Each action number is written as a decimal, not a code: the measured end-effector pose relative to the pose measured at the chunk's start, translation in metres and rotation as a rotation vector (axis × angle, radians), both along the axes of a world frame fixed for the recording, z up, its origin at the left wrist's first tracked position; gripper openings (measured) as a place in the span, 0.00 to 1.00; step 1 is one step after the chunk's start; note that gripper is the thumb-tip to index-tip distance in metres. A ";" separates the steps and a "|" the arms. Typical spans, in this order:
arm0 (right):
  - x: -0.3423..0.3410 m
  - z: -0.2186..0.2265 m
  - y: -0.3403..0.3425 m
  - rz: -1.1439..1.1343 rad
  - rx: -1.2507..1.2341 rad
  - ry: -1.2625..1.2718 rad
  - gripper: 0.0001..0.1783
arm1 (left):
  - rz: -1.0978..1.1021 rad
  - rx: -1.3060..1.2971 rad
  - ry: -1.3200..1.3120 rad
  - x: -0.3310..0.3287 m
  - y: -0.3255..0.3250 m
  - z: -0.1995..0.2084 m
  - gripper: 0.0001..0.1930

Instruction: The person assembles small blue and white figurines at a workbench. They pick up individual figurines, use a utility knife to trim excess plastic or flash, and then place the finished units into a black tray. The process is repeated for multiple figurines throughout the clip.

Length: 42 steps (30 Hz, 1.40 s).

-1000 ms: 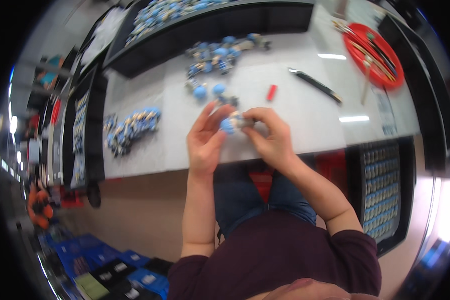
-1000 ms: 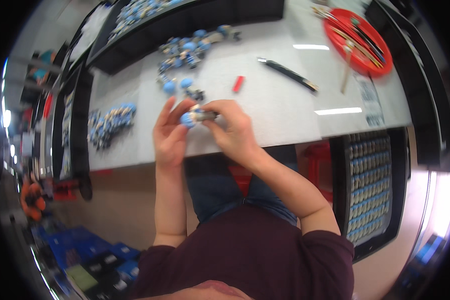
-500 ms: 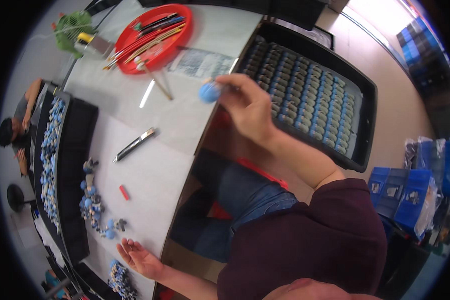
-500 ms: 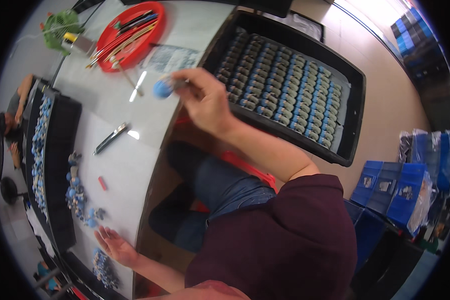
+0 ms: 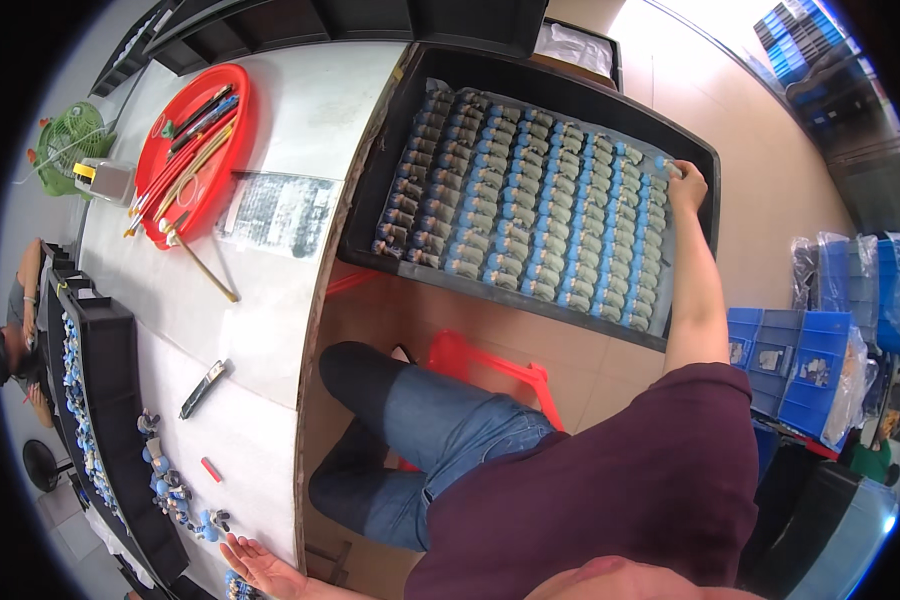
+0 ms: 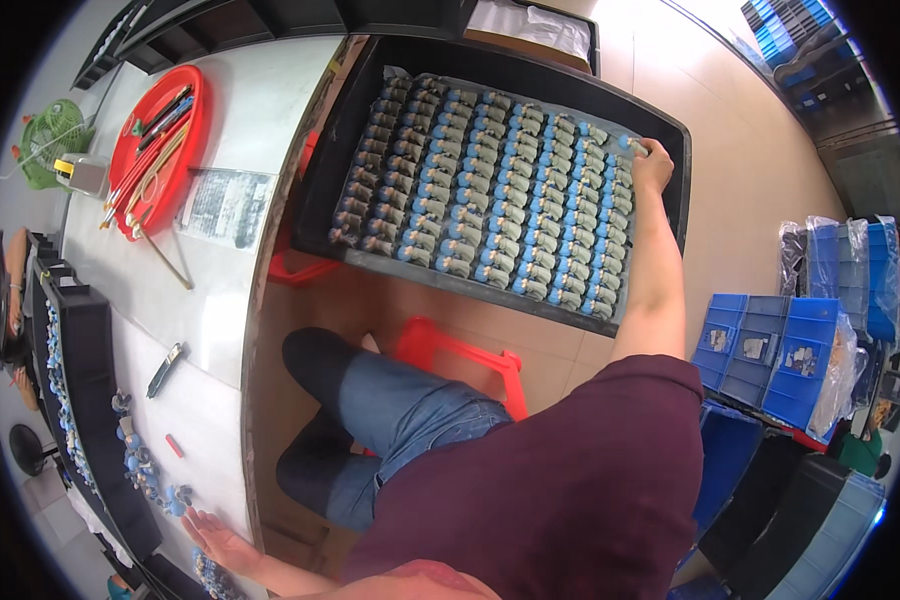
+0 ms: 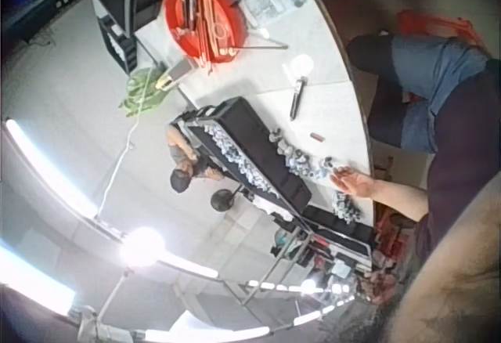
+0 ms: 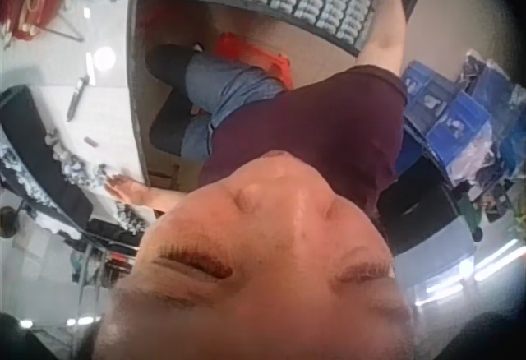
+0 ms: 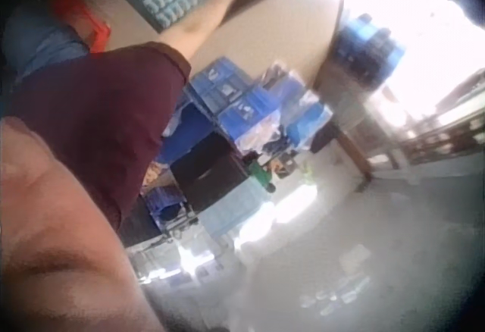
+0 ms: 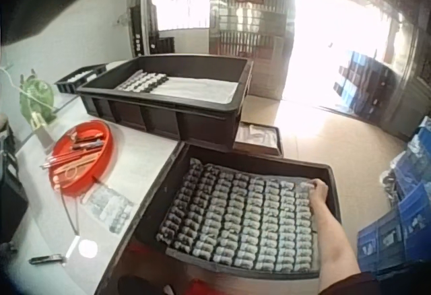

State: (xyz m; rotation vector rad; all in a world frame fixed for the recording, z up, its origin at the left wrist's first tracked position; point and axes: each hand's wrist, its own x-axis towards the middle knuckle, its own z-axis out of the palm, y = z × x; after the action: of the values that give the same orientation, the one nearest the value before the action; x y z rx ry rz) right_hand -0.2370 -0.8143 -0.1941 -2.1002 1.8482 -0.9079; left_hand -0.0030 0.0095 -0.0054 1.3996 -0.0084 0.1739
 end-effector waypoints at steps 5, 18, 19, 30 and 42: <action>-0.001 -0.014 -0.019 -0.034 0.105 0.180 0.15 | 0.002 0.013 0.007 0.002 -0.003 0.001 0.23; -0.009 -0.057 -0.051 0.166 0.234 0.150 0.14 | 0.074 0.051 0.032 0.001 -0.010 0.003 0.22; -0.012 -0.058 -0.053 0.174 0.258 0.124 0.14 | 0.072 0.049 0.037 0.001 -0.007 0.003 0.22; -0.010 -0.018 -0.028 0.125 0.086 0.016 0.12 | 0.032 0.033 0.001 0.001 -0.010 0.001 0.19; 0.064 -0.023 -0.018 0.260 0.159 0.309 0.18 | 0.079 0.079 0.008 -0.002 -0.011 0.003 0.21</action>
State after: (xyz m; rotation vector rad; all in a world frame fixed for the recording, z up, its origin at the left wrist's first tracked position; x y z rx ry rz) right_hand -0.1731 -0.8324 -0.2174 -2.4084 1.6528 -0.3811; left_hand -0.0048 -0.0018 -0.0027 1.4805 0.0474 0.2356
